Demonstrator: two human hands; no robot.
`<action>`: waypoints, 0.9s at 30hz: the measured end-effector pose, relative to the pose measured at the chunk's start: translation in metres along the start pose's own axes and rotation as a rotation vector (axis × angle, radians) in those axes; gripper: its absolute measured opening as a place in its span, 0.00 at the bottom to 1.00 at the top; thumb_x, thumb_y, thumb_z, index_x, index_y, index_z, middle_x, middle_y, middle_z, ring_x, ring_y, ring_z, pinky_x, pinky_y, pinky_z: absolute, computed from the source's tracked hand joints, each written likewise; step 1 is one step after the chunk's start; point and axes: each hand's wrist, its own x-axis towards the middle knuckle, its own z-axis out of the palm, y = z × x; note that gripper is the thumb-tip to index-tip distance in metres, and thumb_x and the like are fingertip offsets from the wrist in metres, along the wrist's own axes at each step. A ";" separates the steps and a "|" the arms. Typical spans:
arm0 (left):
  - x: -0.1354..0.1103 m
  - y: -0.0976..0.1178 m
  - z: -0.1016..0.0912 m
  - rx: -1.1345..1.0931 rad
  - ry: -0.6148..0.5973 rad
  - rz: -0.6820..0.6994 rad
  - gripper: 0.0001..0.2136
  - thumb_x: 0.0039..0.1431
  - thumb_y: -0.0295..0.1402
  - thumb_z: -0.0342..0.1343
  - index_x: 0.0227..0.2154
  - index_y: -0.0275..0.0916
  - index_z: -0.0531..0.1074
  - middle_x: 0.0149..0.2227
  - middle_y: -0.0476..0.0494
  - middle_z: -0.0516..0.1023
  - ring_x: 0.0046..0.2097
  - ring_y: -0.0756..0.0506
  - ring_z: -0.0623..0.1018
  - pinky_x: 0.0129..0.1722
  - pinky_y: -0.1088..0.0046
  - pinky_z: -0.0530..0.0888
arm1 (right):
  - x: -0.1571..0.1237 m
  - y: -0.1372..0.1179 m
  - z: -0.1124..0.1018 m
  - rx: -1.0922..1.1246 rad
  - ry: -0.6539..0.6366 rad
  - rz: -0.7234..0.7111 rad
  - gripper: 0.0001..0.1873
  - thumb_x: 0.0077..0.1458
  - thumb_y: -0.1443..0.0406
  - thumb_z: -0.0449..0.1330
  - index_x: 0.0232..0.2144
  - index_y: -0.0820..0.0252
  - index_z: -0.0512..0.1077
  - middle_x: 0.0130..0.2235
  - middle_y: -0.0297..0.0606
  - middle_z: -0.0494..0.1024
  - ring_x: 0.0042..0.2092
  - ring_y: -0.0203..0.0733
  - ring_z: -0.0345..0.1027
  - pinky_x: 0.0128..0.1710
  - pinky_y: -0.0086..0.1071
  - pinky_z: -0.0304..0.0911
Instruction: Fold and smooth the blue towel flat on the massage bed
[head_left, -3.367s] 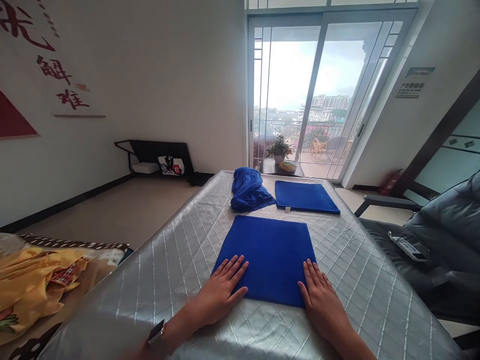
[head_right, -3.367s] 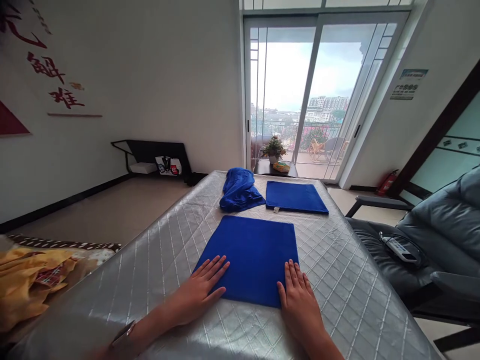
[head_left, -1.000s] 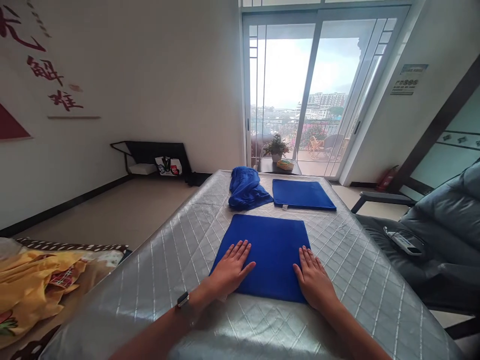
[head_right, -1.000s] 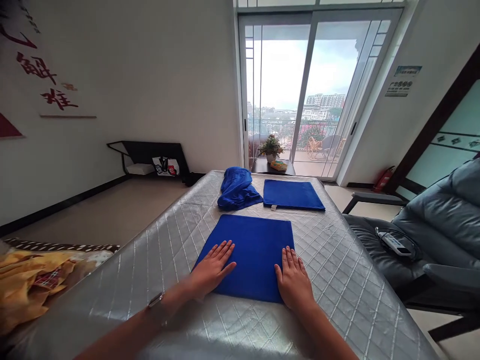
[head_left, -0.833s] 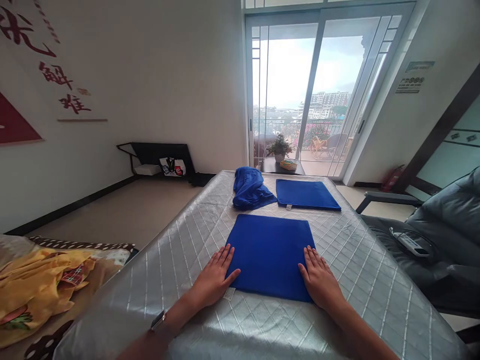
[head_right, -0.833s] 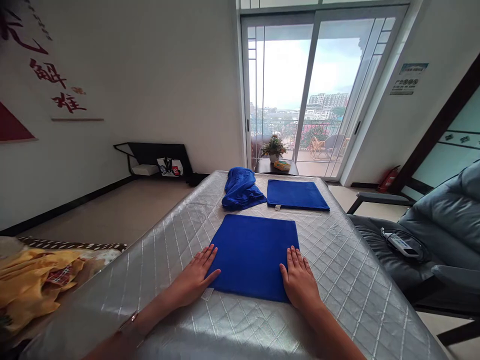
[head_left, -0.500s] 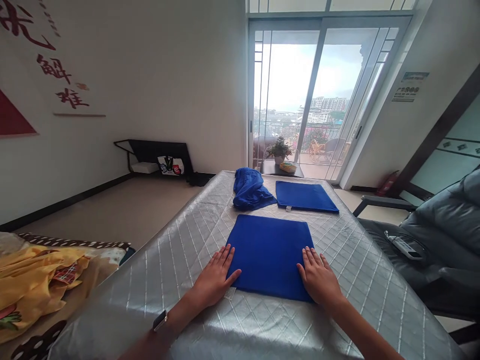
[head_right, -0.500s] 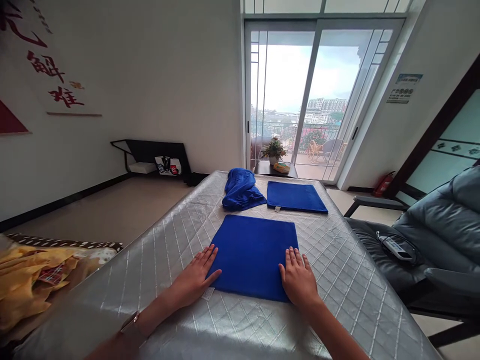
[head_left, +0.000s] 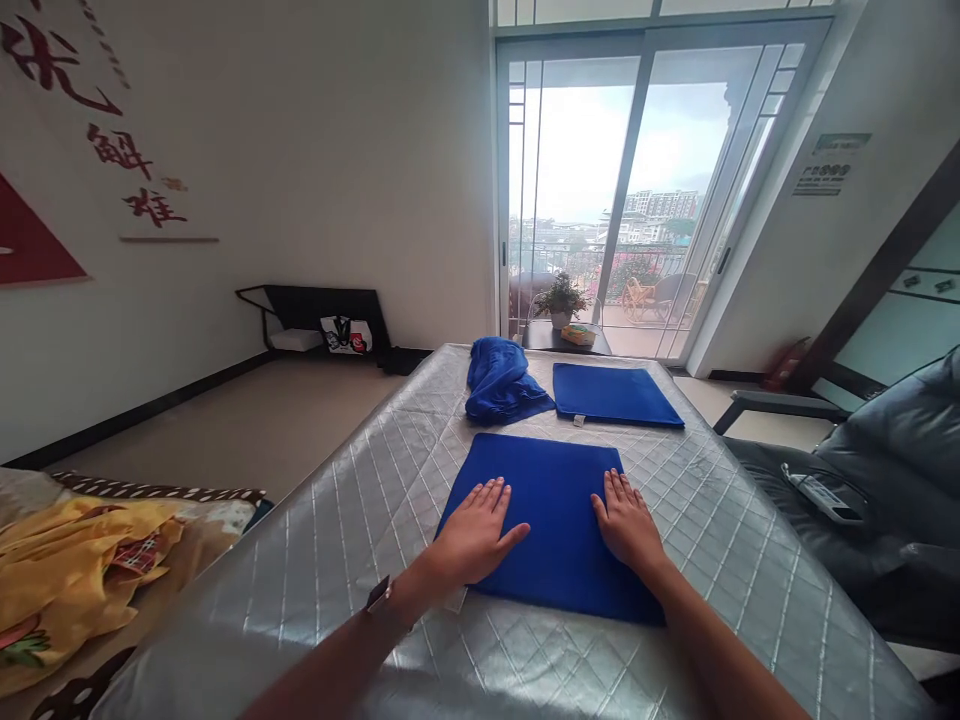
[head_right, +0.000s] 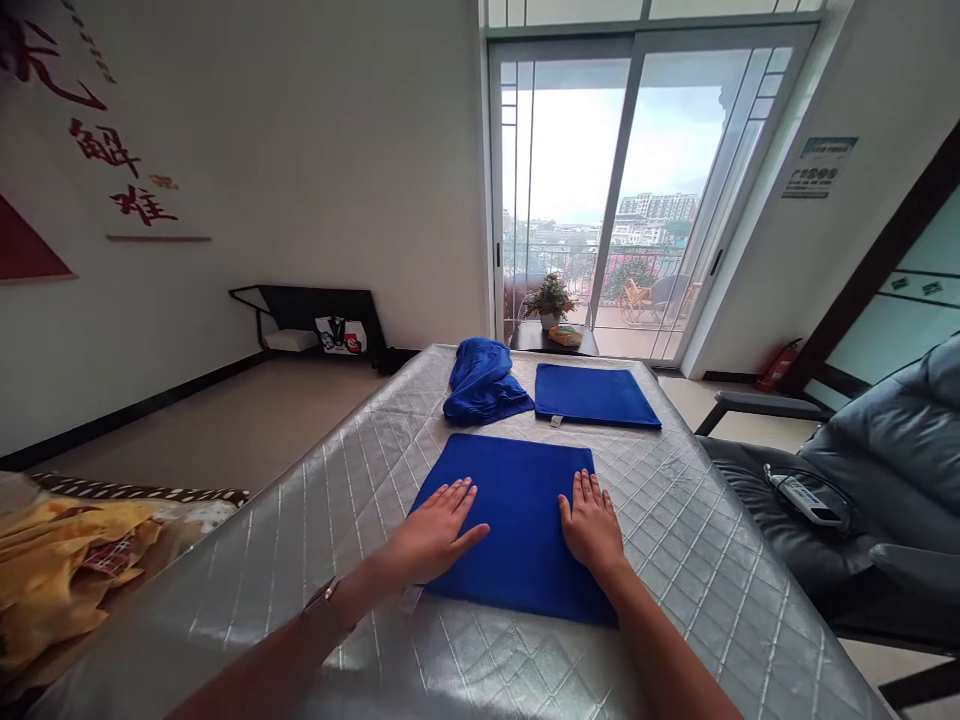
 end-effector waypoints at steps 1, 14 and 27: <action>0.015 0.017 0.004 -0.016 0.010 0.068 0.36 0.69 0.57 0.35 0.68 0.34 0.56 0.69 0.34 0.55 0.70 0.37 0.54 0.68 0.56 0.52 | 0.000 0.001 0.000 0.001 0.004 -0.002 0.35 0.68 0.55 0.36 0.69 0.73 0.48 0.71 0.47 0.46 0.71 0.48 0.37 0.69 0.43 0.37; 0.105 0.081 0.055 -0.108 0.068 0.157 0.36 0.70 0.53 0.26 0.68 0.30 0.54 0.70 0.34 0.54 0.71 0.40 0.52 0.69 0.58 0.49 | -0.005 0.002 -0.003 0.050 -0.008 -0.018 0.33 0.68 0.59 0.37 0.69 0.72 0.48 0.71 0.46 0.47 0.72 0.46 0.37 0.69 0.42 0.36; 0.052 -0.066 0.020 0.080 0.043 -0.332 0.40 0.69 0.56 0.25 0.69 0.26 0.50 0.71 0.31 0.47 0.71 0.39 0.50 0.69 0.58 0.48 | -0.001 0.000 -0.006 0.019 -0.046 0.016 0.34 0.68 0.57 0.37 0.70 0.71 0.47 0.72 0.44 0.46 0.72 0.46 0.37 0.69 0.41 0.36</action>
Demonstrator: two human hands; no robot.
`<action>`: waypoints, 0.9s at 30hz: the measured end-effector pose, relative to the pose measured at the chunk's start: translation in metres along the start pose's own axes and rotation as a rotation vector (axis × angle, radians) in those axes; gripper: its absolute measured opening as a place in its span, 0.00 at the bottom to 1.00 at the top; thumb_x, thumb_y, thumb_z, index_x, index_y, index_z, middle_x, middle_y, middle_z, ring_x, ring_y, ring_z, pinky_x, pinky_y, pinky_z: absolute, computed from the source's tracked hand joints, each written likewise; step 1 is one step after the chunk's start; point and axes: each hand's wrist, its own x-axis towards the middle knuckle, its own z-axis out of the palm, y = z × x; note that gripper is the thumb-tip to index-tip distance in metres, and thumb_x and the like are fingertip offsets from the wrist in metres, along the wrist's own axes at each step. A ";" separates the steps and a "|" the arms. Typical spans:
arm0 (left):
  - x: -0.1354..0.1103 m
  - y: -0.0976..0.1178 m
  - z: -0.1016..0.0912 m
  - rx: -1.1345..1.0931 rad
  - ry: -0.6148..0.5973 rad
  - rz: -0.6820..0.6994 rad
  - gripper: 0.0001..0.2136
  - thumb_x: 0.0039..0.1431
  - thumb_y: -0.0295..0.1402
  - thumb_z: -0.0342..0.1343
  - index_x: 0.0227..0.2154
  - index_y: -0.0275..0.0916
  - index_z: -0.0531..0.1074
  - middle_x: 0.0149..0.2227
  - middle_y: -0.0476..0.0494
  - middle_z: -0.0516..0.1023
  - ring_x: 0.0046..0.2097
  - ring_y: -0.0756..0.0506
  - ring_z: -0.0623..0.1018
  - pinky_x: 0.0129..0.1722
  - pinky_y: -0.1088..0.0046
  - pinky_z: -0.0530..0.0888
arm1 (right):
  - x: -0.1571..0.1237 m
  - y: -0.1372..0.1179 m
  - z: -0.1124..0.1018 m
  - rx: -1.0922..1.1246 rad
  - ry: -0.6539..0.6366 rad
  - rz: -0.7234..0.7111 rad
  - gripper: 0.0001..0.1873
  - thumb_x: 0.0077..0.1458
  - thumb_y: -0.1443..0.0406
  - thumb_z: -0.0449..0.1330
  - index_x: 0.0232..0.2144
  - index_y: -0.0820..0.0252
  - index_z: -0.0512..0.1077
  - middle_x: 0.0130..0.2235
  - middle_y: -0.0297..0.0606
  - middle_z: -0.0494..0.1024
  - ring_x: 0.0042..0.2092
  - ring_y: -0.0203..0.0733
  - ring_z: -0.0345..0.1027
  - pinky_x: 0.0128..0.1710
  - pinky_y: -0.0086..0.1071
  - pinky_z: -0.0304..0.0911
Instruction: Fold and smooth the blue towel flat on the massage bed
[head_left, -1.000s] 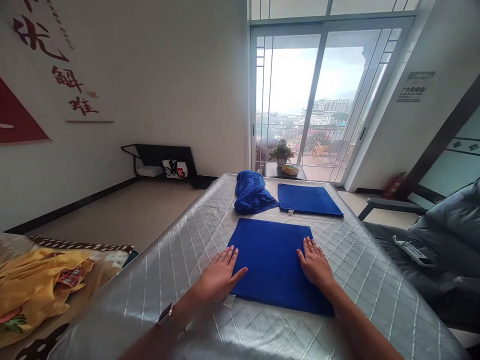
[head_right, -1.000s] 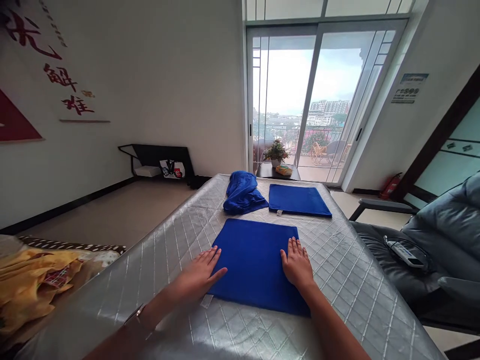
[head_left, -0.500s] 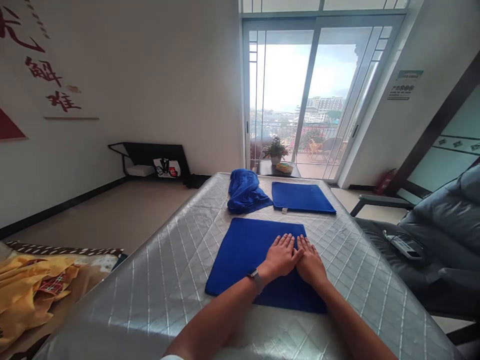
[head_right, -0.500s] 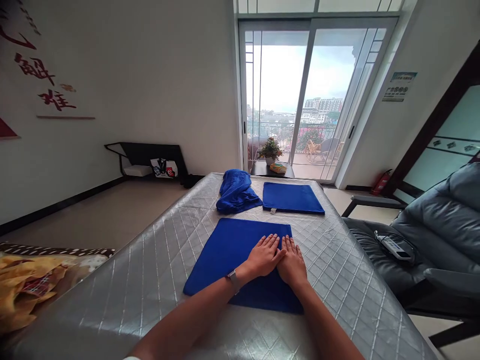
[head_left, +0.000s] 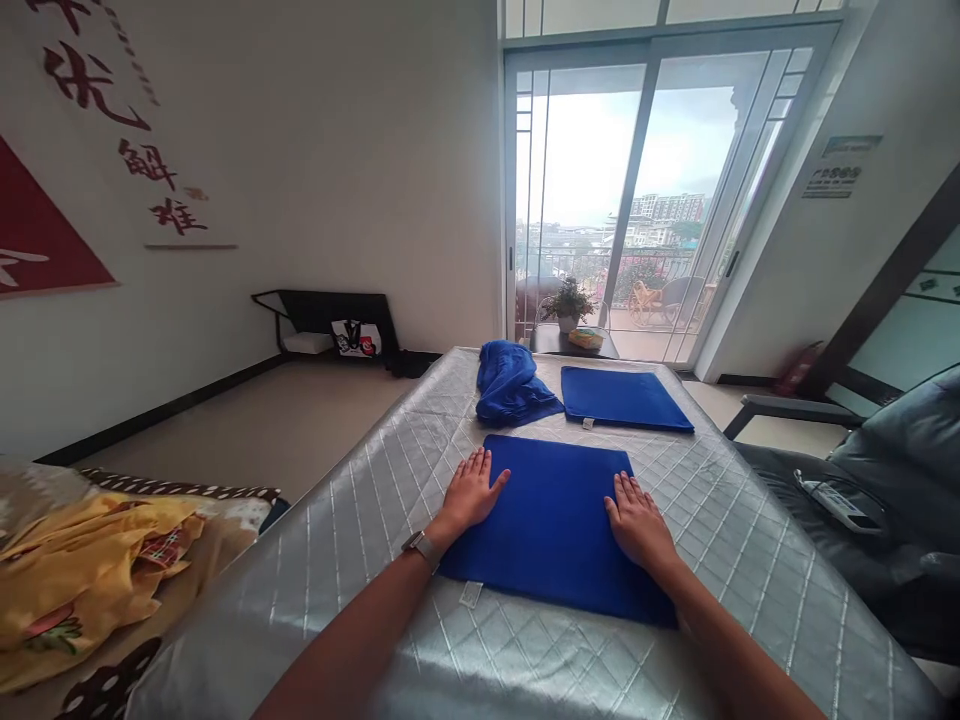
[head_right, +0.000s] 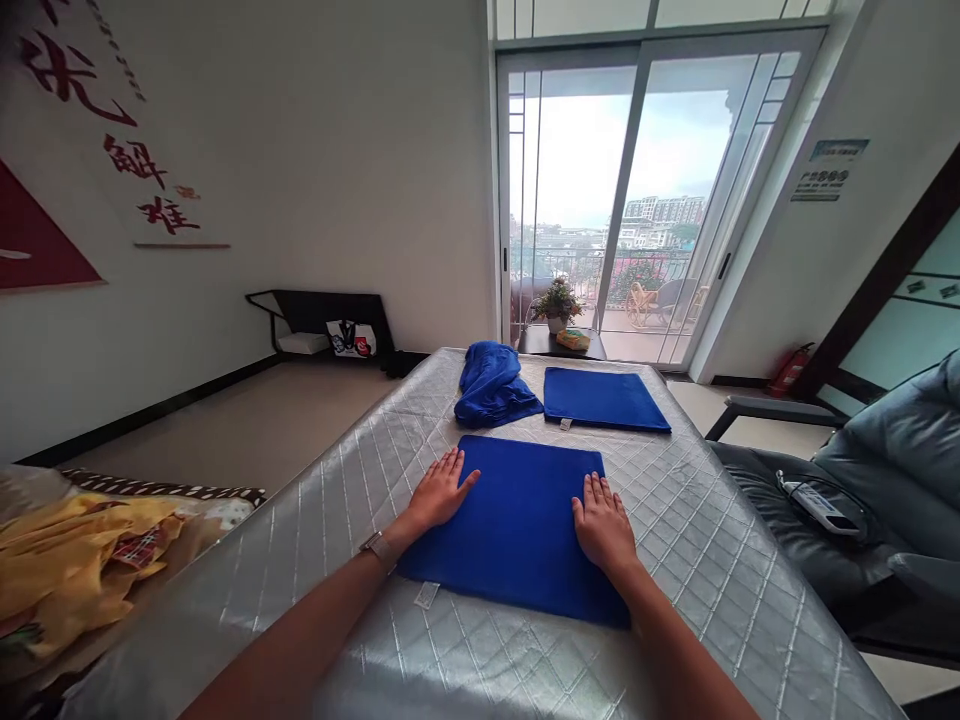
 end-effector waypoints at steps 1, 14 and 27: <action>-0.001 0.001 0.001 -0.003 0.008 0.001 0.40 0.69 0.56 0.26 0.69 0.26 0.50 0.71 0.31 0.48 0.71 0.39 0.51 0.69 0.58 0.49 | 0.001 0.000 -0.002 -0.020 -0.012 0.000 0.34 0.67 0.57 0.37 0.70 0.71 0.47 0.72 0.44 0.46 0.71 0.46 0.38 0.68 0.42 0.38; 0.000 0.001 0.002 -0.013 0.031 0.021 0.38 0.70 0.54 0.28 0.68 0.25 0.51 0.70 0.31 0.49 0.71 0.39 0.51 0.69 0.59 0.50 | 0.063 -0.002 -0.021 -0.012 -0.014 -0.025 0.34 0.68 0.58 0.36 0.69 0.72 0.48 0.71 0.46 0.48 0.71 0.44 0.38 0.69 0.41 0.37; 0.008 0.003 -0.007 0.060 0.072 0.003 0.36 0.69 0.54 0.33 0.65 0.28 0.60 0.66 0.29 0.62 0.67 0.35 0.62 0.67 0.54 0.55 | 0.070 0.003 0.004 0.058 0.069 0.015 0.35 0.67 0.56 0.37 0.69 0.72 0.49 0.71 0.45 0.49 0.71 0.45 0.39 0.69 0.40 0.34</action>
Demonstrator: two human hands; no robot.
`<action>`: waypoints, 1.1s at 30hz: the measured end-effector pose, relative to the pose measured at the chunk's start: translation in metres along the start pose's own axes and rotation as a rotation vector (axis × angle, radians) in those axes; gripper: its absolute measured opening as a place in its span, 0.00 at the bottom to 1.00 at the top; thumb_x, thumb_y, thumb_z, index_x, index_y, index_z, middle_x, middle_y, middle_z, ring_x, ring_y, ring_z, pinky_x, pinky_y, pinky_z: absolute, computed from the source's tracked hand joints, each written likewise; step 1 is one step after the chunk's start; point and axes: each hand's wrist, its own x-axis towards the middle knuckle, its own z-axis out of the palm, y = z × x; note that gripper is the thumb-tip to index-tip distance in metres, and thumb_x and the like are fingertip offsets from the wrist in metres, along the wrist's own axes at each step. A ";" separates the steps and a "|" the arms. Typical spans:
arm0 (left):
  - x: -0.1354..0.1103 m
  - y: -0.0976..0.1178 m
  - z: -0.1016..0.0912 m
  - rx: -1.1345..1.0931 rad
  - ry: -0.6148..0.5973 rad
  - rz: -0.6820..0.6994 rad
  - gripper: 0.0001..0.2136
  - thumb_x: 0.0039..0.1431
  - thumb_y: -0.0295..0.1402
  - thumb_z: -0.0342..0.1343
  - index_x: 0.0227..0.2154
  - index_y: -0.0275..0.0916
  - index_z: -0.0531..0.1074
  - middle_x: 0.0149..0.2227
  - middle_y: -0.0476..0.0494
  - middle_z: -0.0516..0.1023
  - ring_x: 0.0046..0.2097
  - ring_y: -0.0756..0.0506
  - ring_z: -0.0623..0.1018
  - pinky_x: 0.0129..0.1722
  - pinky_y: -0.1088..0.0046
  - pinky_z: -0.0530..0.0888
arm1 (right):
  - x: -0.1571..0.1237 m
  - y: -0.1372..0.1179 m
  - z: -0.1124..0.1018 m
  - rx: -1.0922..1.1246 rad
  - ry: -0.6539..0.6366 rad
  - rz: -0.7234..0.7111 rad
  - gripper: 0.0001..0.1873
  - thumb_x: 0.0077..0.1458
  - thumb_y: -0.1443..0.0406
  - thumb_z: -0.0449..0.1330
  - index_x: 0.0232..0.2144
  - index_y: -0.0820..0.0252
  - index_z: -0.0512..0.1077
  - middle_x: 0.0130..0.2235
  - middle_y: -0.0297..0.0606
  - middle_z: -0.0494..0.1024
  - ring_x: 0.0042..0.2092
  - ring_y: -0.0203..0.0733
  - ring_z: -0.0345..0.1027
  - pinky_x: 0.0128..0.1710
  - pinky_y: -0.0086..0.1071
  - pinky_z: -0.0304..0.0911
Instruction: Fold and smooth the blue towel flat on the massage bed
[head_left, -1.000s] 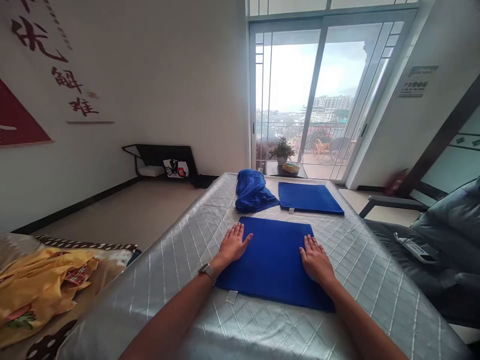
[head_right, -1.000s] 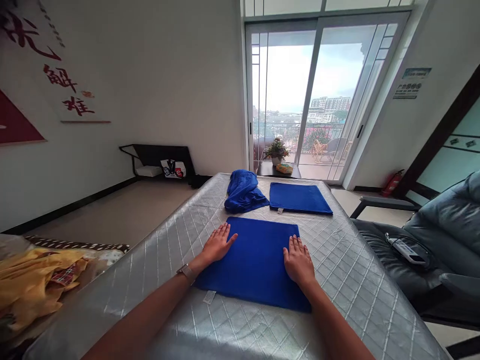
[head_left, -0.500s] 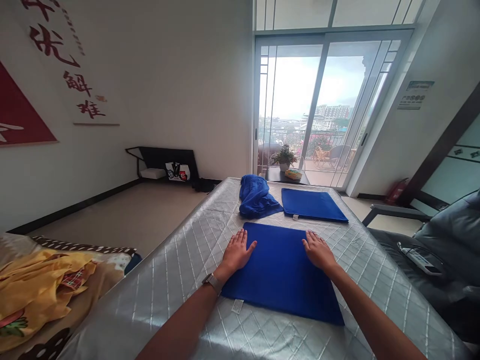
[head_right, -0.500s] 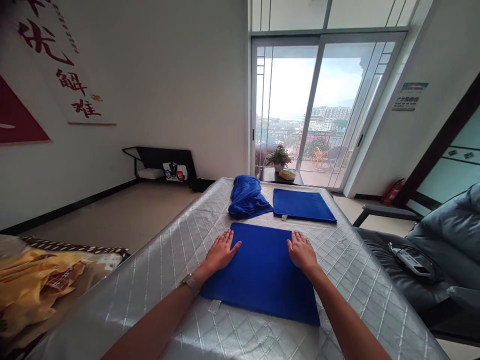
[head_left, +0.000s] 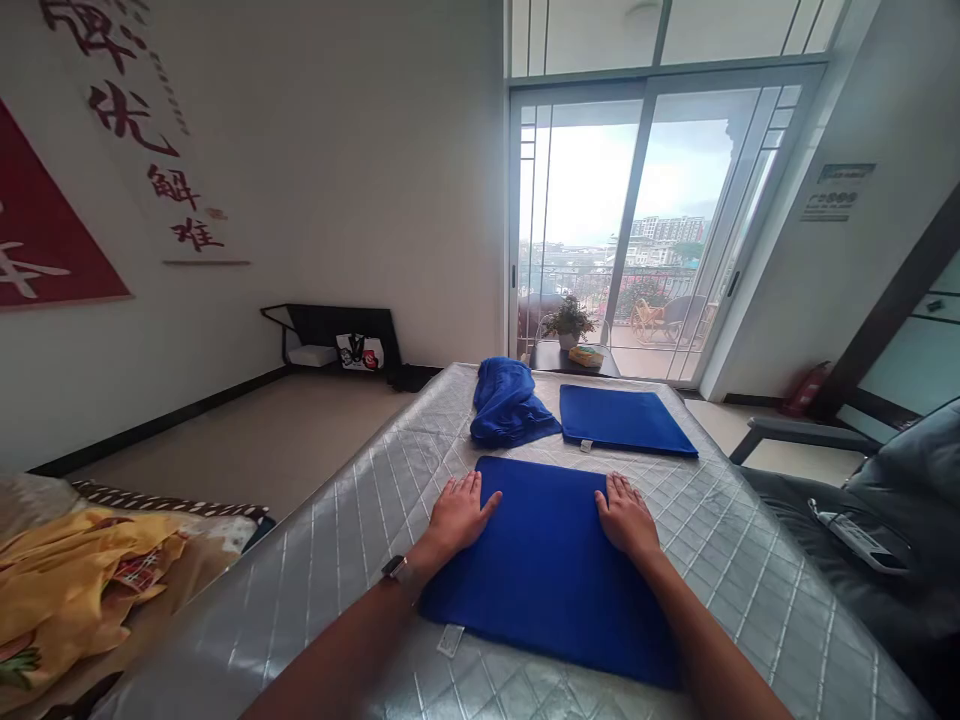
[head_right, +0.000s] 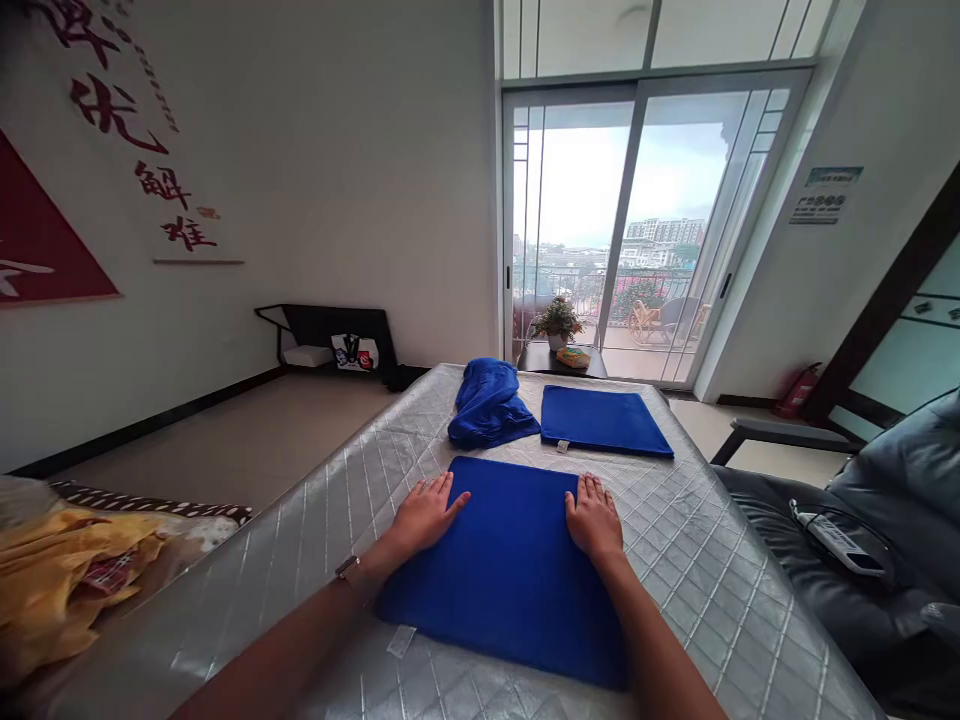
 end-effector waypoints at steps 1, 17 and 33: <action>0.004 0.006 -0.004 0.013 0.026 -0.006 0.36 0.69 0.55 0.34 0.64 0.28 0.61 0.65 0.28 0.63 0.66 0.34 0.63 0.66 0.54 0.56 | 0.000 0.000 0.000 0.006 0.003 0.005 0.35 0.67 0.56 0.37 0.69 0.72 0.49 0.71 0.45 0.49 0.71 0.45 0.38 0.69 0.40 0.34; 0.053 0.174 0.036 -0.258 0.021 0.378 0.33 0.71 0.51 0.27 0.65 0.35 0.61 0.67 0.36 0.60 0.69 0.41 0.57 0.68 0.57 0.53 | -0.001 0.005 0.002 -0.077 -0.011 -0.055 0.32 0.67 0.63 0.37 0.69 0.70 0.50 0.71 0.44 0.49 0.71 0.44 0.39 0.68 0.39 0.38; 0.038 -0.005 0.012 -0.075 -0.060 -0.066 0.35 0.70 0.51 0.33 0.68 0.26 0.51 0.70 0.29 0.51 0.71 0.38 0.52 0.68 0.58 0.50 | 0.004 -0.001 -0.005 -0.070 -0.090 -0.002 0.34 0.67 0.59 0.35 0.70 0.73 0.46 0.72 0.45 0.45 0.72 0.44 0.35 0.69 0.41 0.34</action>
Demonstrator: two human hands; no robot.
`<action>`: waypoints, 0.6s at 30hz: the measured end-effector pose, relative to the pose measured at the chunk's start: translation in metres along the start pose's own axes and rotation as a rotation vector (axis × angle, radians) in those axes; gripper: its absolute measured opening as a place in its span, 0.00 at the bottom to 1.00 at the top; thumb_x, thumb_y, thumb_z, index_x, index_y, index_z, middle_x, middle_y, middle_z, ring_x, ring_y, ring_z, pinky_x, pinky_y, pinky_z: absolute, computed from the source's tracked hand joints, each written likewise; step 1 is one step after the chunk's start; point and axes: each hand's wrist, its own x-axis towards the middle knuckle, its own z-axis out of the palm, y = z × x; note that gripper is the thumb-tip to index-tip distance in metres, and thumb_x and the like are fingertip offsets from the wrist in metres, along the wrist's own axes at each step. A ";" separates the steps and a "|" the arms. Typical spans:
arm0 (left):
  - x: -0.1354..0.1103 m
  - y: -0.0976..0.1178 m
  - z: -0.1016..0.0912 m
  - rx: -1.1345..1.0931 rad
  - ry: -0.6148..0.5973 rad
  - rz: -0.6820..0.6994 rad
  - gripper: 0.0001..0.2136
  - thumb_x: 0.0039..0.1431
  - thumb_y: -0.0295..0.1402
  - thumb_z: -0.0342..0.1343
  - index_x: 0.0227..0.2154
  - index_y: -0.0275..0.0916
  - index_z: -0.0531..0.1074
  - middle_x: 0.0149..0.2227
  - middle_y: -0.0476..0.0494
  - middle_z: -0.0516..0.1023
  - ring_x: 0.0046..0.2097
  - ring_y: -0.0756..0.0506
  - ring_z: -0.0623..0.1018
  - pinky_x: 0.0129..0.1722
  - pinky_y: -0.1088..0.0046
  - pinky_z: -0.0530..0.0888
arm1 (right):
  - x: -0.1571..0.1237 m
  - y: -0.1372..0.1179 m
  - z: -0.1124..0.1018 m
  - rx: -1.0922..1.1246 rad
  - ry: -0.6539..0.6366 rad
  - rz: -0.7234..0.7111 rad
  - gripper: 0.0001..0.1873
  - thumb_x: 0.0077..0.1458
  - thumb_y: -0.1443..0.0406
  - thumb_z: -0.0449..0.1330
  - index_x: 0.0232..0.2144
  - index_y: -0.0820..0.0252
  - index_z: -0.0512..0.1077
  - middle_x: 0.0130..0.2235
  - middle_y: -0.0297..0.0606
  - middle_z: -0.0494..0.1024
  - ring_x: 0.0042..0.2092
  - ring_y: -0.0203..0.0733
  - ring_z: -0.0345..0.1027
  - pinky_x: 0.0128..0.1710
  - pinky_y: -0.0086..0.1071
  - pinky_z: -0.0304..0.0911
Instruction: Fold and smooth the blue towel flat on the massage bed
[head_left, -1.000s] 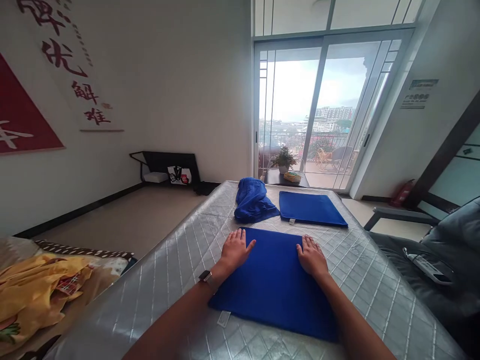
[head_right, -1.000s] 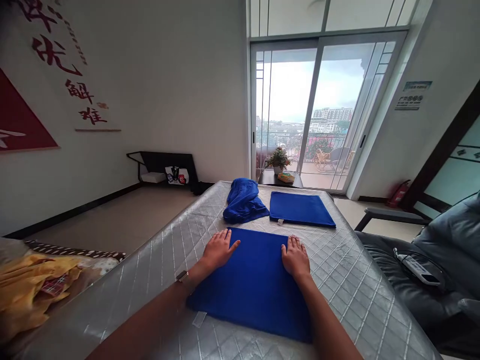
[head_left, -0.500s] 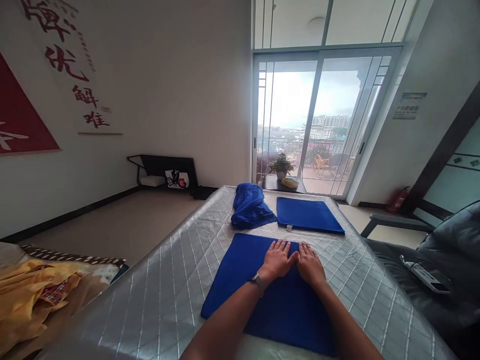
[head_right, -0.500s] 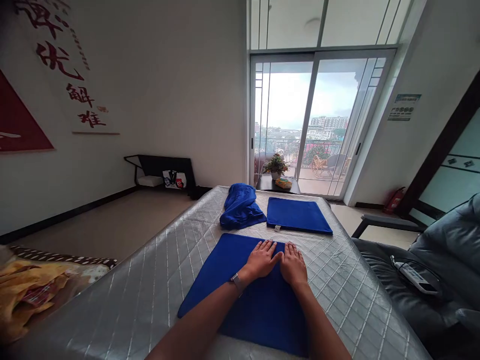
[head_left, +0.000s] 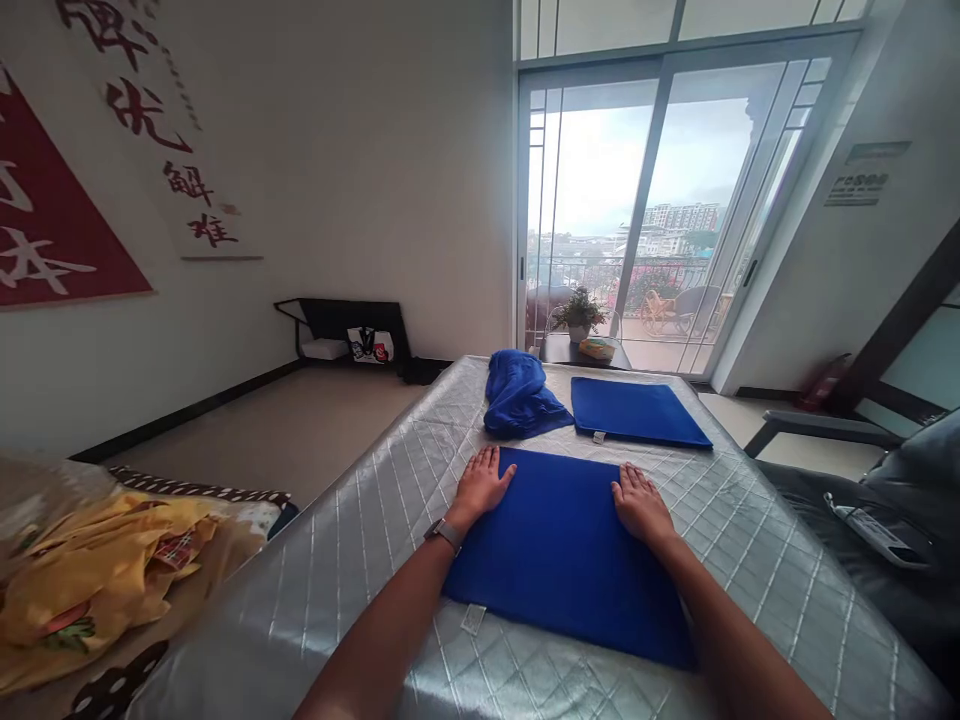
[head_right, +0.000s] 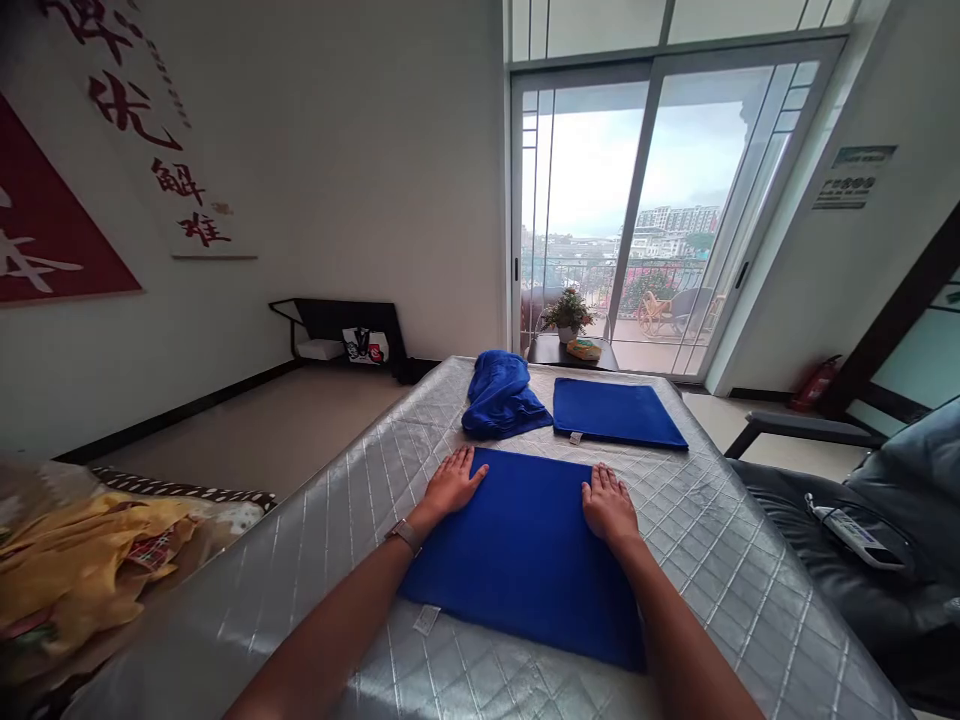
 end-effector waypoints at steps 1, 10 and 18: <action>-0.001 0.001 0.000 0.002 0.003 -0.001 0.35 0.70 0.51 0.33 0.68 0.26 0.51 0.70 0.29 0.51 0.71 0.38 0.52 0.68 0.58 0.50 | 0.000 0.000 -0.001 -0.008 -0.005 0.000 0.34 0.67 0.59 0.34 0.70 0.73 0.45 0.72 0.45 0.45 0.72 0.44 0.35 0.69 0.40 0.34; 0.002 0.002 0.003 -0.021 0.002 0.002 0.36 0.70 0.51 0.32 0.68 0.26 0.50 0.70 0.29 0.50 0.71 0.38 0.52 0.68 0.57 0.49 | -0.018 -0.005 -0.008 -0.026 0.027 -0.060 0.35 0.67 0.58 0.36 0.70 0.73 0.47 0.72 0.45 0.44 0.72 0.45 0.33 0.69 0.41 0.32; -0.010 0.012 -0.010 0.056 0.231 0.004 0.34 0.70 0.49 0.34 0.69 0.30 0.51 0.71 0.35 0.50 0.72 0.37 0.47 0.69 0.55 0.46 | -0.029 -0.009 0.003 0.016 0.028 0.002 0.36 0.67 0.55 0.35 0.70 0.72 0.46 0.72 0.45 0.45 0.72 0.46 0.35 0.69 0.41 0.34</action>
